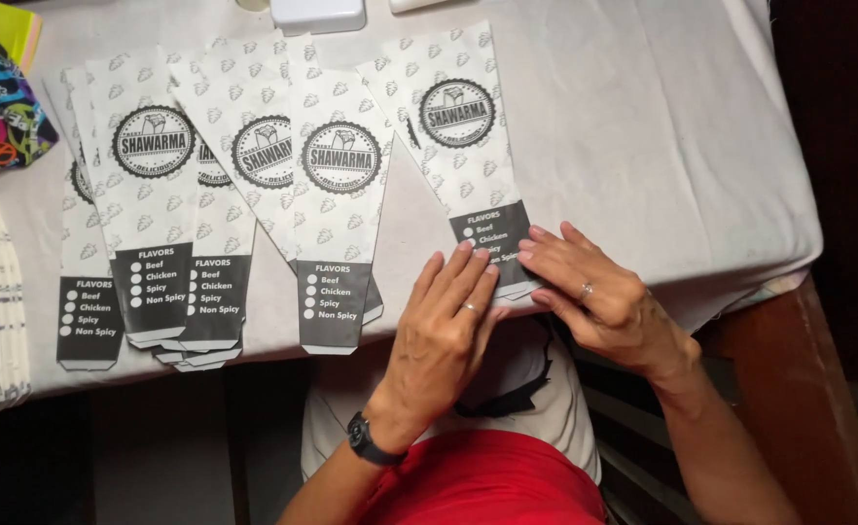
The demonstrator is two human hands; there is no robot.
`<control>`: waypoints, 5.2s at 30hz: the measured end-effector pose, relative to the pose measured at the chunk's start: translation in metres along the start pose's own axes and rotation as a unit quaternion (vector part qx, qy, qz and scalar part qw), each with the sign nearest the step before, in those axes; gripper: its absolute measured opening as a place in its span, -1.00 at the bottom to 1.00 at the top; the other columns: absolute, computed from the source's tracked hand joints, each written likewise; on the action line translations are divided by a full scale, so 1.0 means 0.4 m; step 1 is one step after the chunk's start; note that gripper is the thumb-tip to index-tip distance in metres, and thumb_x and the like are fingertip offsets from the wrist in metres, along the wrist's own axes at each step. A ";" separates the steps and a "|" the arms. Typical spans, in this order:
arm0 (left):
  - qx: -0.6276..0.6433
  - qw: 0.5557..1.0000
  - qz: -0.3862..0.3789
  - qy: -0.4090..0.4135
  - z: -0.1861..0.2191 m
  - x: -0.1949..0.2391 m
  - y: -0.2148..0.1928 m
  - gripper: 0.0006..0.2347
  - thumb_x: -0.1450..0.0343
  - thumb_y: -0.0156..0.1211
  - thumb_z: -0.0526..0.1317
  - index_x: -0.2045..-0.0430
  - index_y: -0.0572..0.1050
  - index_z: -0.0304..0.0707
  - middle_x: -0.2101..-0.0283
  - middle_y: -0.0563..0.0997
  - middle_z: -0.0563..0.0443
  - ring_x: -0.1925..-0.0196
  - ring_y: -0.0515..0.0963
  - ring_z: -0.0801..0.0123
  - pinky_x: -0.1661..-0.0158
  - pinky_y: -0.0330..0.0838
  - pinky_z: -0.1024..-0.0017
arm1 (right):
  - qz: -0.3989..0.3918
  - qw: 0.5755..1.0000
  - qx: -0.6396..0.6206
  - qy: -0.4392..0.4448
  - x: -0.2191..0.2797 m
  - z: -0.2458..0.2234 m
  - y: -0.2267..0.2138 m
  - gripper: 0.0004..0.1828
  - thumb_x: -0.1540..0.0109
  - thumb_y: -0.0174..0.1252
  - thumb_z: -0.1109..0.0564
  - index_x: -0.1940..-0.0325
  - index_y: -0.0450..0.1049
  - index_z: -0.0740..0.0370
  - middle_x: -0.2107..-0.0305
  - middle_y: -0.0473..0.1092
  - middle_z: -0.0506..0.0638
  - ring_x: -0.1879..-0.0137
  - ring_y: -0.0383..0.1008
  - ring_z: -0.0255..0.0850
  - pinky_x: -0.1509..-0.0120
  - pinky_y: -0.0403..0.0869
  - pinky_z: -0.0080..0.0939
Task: Applying glue to the edges of paper shawarma wraps and folding them to complete the packaging assembly.
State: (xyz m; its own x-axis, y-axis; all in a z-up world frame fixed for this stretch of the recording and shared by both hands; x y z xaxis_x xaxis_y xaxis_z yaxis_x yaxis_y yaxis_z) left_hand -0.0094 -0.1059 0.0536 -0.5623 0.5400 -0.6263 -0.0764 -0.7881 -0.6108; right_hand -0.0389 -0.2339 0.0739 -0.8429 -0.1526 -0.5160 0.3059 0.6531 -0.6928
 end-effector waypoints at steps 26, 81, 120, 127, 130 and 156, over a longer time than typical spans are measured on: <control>0.047 0.996 0.063 0.045 0.055 -0.012 0.032 -0.87 -0.42 0.33 -0.37 0.30 0.59 -0.58 0.20 0.64 -0.31 0.02 0.68 -0.17 -0.09 0.57 0.02 | 0.081 0.995 0.007 -0.052 0.045 -0.020 -0.046 -0.92 -0.18 0.34 0.33 0.27 0.60 0.43 0.20 0.59 0.22 -0.01 0.63 0.20 -0.26 0.51 0.28; 0.177 0.965 0.002 -0.195 -0.050 -0.034 0.065 -0.95 -0.32 0.25 -0.54 0.50 0.54 -0.49 0.27 0.53 -0.15 0.06 0.58 0.00 -0.02 0.47 0.20 | 0.054 0.979 -0.093 0.172 0.055 0.099 -0.038 -0.92 -0.16 0.35 0.35 0.33 0.57 0.32 0.23 0.57 0.07 -0.11 0.60 -0.02 -0.57 0.20 0.13; 0.020 0.997 -0.073 -0.019 0.054 -0.031 0.166 -0.41 -0.20 -0.19 -0.60 -0.21 0.34 -0.49 -0.33 0.34 -0.51 -0.41 0.26 -0.41 -0.34 0.22 -0.15 | 0.091 0.976 0.111 0.165 0.219 0.279 -0.351 -0.64 -0.27 -0.03 0.57 -0.06 0.55 0.55 -0.08 0.49 0.36 -0.33 0.48 0.22 -0.62 0.34 0.17; 0.043 0.999 0.013 -0.014 0.056 -0.031 0.103 -0.79 -0.45 0.20 -0.43 0.04 0.49 -0.45 -0.12 0.54 -0.36 -0.26 0.49 -0.26 -0.22 0.41 -0.02 | 0.158 0.971 0.155 0.089 0.148 0.119 -0.238 -0.86 -0.31 0.18 0.45 0.09 0.60 0.48 -0.02 0.52 0.32 -0.26 0.51 0.29 -0.49 0.40 0.21; 0.048 0.998 0.027 0.006 0.051 -0.025 0.092 -0.81 -0.40 0.34 -0.33 0.16 0.59 -0.45 0.00 0.63 -0.28 -0.16 0.60 -0.19 -0.16 0.45 0.04 | 0.164 0.984 0.042 0.049 0.097 0.048 -0.154 -0.91 -0.17 0.36 0.36 0.24 0.63 0.38 0.13 0.58 0.22 -0.11 0.59 0.21 -0.41 0.43 0.21; 0.086 0.985 0.030 -0.143 0.013 -0.053 0.104 -0.97 -0.37 0.33 -0.38 0.43 0.59 -0.31 0.28 0.59 0.00 0.06 0.64 0.13 0.00 0.41 0.27 | 0.124 0.983 -0.088 0.099 0.074 0.102 -0.097 -0.91 -0.15 0.38 0.37 0.36 0.56 0.40 0.34 0.56 0.12 0.02 0.63 0.07 -0.43 0.36 0.22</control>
State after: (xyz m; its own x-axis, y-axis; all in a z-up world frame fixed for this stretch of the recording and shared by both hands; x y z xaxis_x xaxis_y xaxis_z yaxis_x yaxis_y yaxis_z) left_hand -0.0048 -0.1517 0.0441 -0.7777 0.4044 -0.4812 -0.1610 -0.8682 -0.4695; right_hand -0.0575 -0.2941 0.0651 -0.8269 0.1631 -0.5381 0.4457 0.7736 -0.4505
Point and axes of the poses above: each hand's wrist, its own x-axis away from the middle knuckle, its own y-axis out of the palm, z = x × y, the point moved 10 cm from there along -x, towards the middle knuckle
